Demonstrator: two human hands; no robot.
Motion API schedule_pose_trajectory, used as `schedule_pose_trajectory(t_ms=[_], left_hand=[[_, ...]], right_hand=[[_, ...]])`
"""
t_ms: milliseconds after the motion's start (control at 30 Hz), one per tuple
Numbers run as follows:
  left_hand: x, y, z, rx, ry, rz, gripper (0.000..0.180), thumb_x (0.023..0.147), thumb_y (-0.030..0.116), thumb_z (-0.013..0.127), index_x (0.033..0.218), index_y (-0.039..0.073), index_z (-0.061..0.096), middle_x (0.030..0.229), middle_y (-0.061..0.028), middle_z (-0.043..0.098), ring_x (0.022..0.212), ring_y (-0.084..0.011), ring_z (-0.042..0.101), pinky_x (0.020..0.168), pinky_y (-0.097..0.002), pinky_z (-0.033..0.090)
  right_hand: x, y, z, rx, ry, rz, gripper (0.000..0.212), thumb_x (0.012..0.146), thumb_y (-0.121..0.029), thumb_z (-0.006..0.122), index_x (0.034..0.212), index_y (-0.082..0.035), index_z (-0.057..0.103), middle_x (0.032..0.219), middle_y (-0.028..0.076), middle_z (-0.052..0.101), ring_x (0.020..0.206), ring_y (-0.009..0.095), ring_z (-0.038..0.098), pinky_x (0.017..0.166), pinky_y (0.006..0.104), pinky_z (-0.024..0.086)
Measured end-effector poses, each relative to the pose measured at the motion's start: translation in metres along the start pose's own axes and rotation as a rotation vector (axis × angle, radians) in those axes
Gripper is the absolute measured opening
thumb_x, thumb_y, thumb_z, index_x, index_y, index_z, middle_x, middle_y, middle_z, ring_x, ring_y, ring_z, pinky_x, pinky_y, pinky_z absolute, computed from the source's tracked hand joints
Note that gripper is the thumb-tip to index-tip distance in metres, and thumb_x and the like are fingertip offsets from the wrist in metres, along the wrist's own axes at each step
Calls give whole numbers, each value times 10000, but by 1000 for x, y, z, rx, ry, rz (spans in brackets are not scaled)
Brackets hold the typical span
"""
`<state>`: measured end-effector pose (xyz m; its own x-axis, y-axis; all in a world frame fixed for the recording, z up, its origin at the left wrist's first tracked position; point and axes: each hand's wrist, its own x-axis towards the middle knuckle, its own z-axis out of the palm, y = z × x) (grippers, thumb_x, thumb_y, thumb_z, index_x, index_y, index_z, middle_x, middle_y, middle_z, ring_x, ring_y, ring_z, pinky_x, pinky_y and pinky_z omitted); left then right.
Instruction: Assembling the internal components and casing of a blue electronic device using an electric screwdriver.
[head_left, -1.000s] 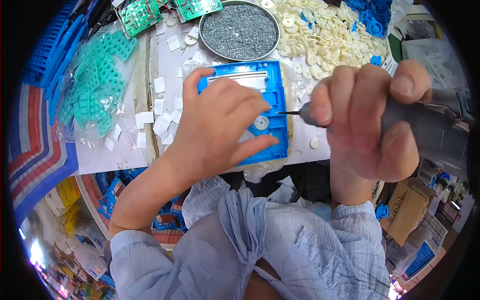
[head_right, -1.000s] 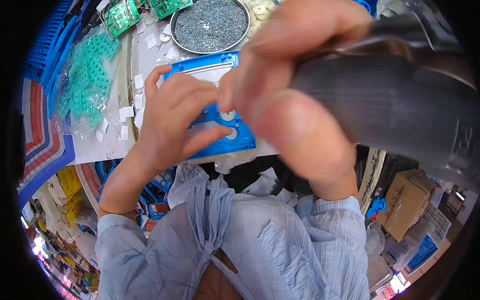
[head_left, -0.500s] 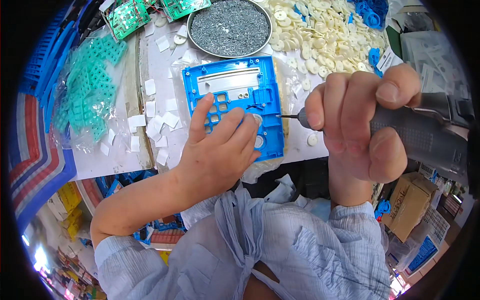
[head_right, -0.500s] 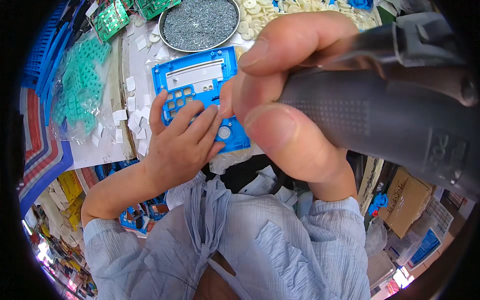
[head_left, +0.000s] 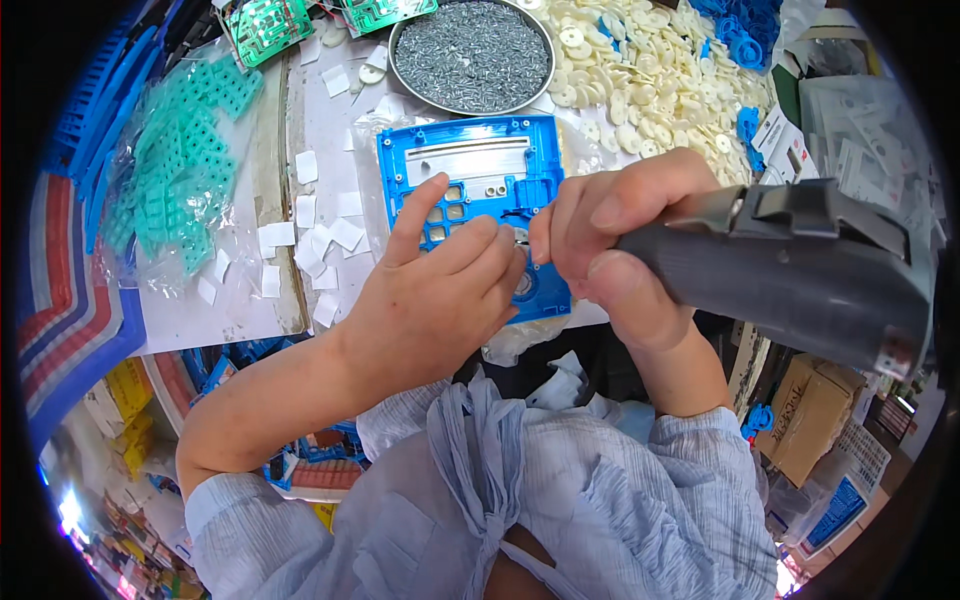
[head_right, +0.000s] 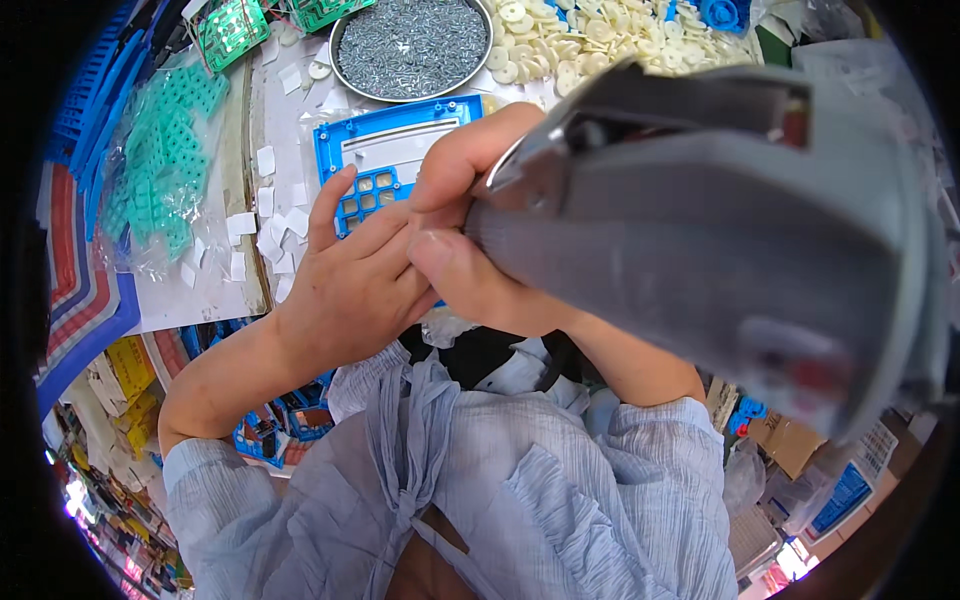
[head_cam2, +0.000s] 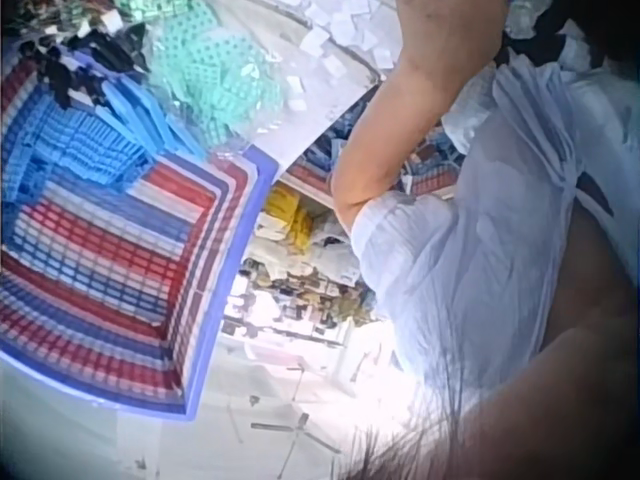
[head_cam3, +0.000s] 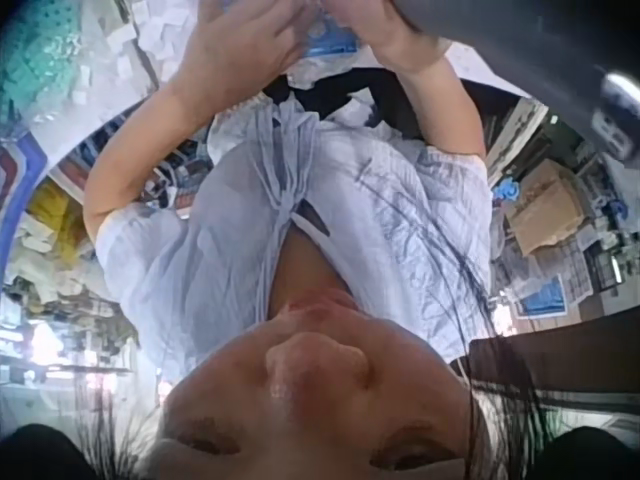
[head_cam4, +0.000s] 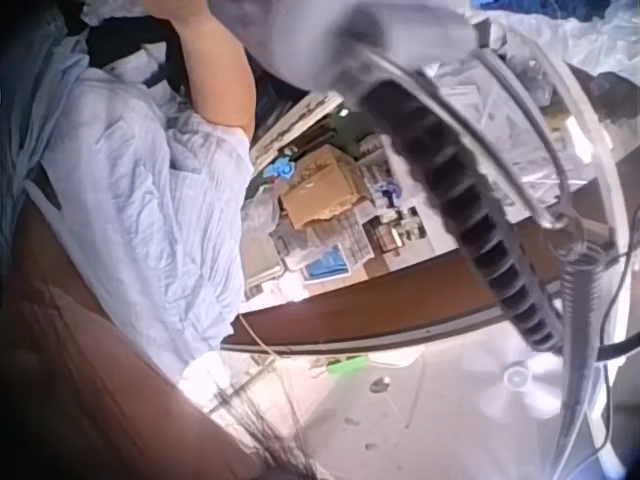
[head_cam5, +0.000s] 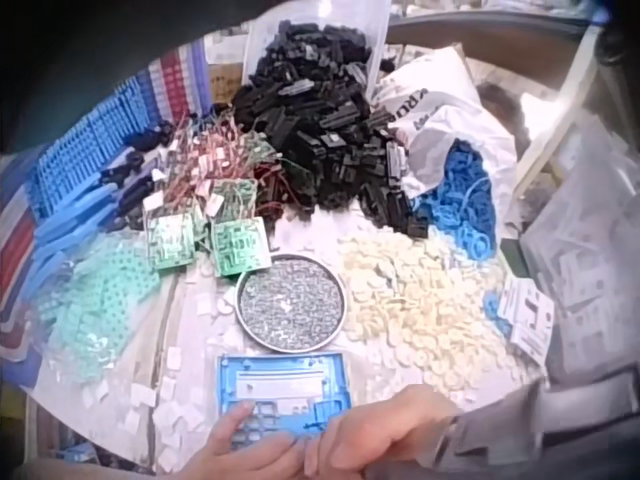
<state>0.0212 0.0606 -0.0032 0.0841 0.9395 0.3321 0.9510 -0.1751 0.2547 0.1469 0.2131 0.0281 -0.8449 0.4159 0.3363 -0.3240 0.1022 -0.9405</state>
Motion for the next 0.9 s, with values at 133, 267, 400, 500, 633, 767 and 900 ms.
schedule_pose_trajectory(t_ms=[133,267,400,500,633,767,900], left_hand=[[-3,-4,0,-70,21,30,158,812,187,670,903,60,697,867,-6,573,1006,-149,588,1196,-547,268],[1,-9,0,-88,1,91,141,824,175,654,890,58,697,879,-13,591,994,-175,586,1205,-521,275],[4,-11,-3,16,-41,237,140,841,160,626,889,52,700,901,-29,612,1015,-192,586,1215,-496,276],[5,-11,-7,32,-117,226,187,854,152,598,969,55,710,1011,-37,652,1081,-204,588,1213,-553,248],[-13,-15,-24,-66,-23,-39,259,820,114,667,1075,103,709,1174,-50,655,1151,-248,579,1170,-587,246],[-43,-23,-43,-89,71,-272,300,787,42,701,1078,117,710,1198,-66,646,1156,-290,571,1119,-550,281],[-63,-23,-31,-107,163,-382,295,776,60,741,1059,142,717,1132,-32,664,1085,-273,573,1063,-532,292]], right_hand=[[-1,9,6,-130,-111,-92,254,878,16,666,996,-74,459,661,52,496,594,186,536,651,382,526],[-7,12,16,-112,-57,-116,248,840,108,622,932,-62,466,669,65,500,587,201,541,626,386,520],[1,16,-5,-182,-207,-4,252,906,-117,707,1002,-63,481,617,36,492,543,167,496,626,369,499],[4,4,-8,70,6,-42,337,910,-169,729,1136,-63,502,644,17,504,572,138,490,630,344,490],[17,-40,-31,184,2,-164,349,944,-203,646,1243,-80,515,674,-8,493,627,123,475,686,322,479],[15,-47,-43,211,-20,-146,350,968,-236,588,1279,-100,504,669,-35,467,642,117,436,702,326,462],[10,-25,-21,236,44,-105,340,944,-235,648,1212,-93,493,646,-13,470,601,125,440,656,340,475]])
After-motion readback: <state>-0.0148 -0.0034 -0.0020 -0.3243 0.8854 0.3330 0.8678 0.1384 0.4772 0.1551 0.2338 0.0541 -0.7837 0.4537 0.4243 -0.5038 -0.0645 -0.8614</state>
